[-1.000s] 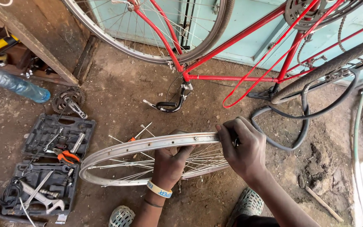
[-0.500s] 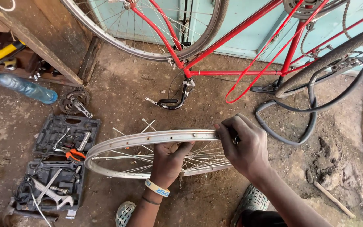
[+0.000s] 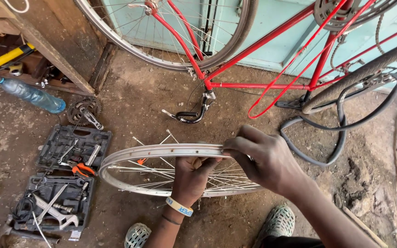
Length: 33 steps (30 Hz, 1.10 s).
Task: The person is seated on the ground, holding a bicycle wheel rim and spokes. They use their hands to manipulate the spokes and rim, likely adjusting tension or alignment. A red bicycle frame and a toolbox are visible in the background.
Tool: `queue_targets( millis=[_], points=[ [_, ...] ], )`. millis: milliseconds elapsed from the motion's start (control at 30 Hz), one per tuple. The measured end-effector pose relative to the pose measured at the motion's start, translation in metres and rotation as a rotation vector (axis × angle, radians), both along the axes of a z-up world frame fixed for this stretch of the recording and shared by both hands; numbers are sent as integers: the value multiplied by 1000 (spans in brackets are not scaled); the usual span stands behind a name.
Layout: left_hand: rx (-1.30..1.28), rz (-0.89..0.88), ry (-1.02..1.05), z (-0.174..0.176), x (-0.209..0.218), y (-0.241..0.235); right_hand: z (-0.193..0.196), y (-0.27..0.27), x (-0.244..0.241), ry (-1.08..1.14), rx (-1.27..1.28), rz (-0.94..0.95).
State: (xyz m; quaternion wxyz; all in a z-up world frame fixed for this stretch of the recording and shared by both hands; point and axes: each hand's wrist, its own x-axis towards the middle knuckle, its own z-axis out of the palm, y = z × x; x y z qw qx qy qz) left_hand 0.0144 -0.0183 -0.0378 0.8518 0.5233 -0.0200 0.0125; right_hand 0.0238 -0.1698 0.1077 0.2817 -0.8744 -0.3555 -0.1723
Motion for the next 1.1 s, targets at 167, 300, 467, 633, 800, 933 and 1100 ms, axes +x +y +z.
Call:
queue_targets(
  millis=[167,300,467,633,800,933,1100],
  points=[
    [-70,5,7,22,-7,1,45,16,14,-48,-312,289],
    [-138,18,-27,15,-3,4,49,21,19,-116,-599,436],
    [-173,14,25,6,-3,0,66,31,18,-137,-890,454],
    [-201,3,45,-15,4,-8,42,21,14,-91,-904,386],
    [-139,-23,58,4,-2,-8,25,-1,24,-306,-828,467],
    [-114,-44,-11,-18,0,-16,33,2,24,-347,-760,555],
    [-11,-121,-22,2,-8,-5,31,2,29,-327,-761,585]
  ],
)
